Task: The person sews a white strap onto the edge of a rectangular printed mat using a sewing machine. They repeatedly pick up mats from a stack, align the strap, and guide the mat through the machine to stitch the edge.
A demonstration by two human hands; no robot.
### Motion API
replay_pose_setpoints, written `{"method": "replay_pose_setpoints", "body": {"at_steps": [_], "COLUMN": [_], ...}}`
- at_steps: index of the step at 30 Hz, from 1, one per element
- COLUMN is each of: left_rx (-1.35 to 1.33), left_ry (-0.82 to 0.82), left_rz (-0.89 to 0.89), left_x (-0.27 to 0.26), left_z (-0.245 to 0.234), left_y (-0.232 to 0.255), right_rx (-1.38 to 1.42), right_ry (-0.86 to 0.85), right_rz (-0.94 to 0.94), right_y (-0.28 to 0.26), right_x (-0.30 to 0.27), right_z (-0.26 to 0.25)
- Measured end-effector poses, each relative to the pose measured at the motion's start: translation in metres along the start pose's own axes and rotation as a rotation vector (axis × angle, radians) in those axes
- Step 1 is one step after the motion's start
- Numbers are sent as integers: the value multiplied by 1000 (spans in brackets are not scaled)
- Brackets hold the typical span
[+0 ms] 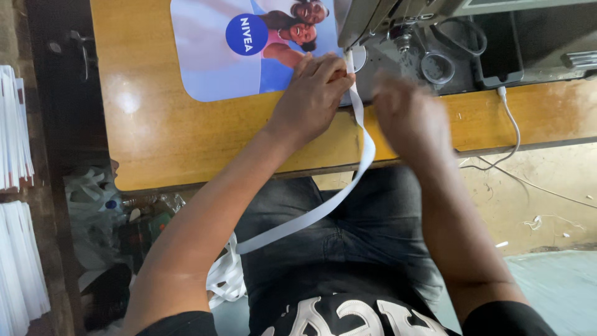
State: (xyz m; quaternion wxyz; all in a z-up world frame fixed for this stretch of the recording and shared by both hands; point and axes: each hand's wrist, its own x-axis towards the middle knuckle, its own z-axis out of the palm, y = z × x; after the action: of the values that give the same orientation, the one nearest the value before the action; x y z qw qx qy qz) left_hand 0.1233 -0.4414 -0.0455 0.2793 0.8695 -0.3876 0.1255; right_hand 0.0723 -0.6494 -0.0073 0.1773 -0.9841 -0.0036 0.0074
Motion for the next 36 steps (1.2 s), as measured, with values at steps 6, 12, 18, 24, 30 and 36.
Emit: {"method": "replay_pose_setpoints", "body": {"at_steps": [6, 12, 18, 24, 30, 36], "left_rx": [-17, 42, 5, -3, -67, -111], "left_ry": [41, 61, 282, 229, 136, -1], "left_rz": [24, 22, -59, -211, -235, -203], "left_x": [-2, -4, -12, -48, -85, -141], "left_z": [-3, -3, 9, 20, 7, 21], "left_y": [2, 1, 14, 74, 147, 218], "right_rx": [-315, -387, -361, -305, 76, 1064], "right_ry": [400, 347, 25, 186, 237, -324], "right_rz": [-184, -173, 209, 109, -43, 112], "right_y": [86, 100, 64, 100, 39, -23], "right_x": [50, 45, 8, -13, -70, -112], "right_z": [-16, 3, -29, -15, -9, 22]}}
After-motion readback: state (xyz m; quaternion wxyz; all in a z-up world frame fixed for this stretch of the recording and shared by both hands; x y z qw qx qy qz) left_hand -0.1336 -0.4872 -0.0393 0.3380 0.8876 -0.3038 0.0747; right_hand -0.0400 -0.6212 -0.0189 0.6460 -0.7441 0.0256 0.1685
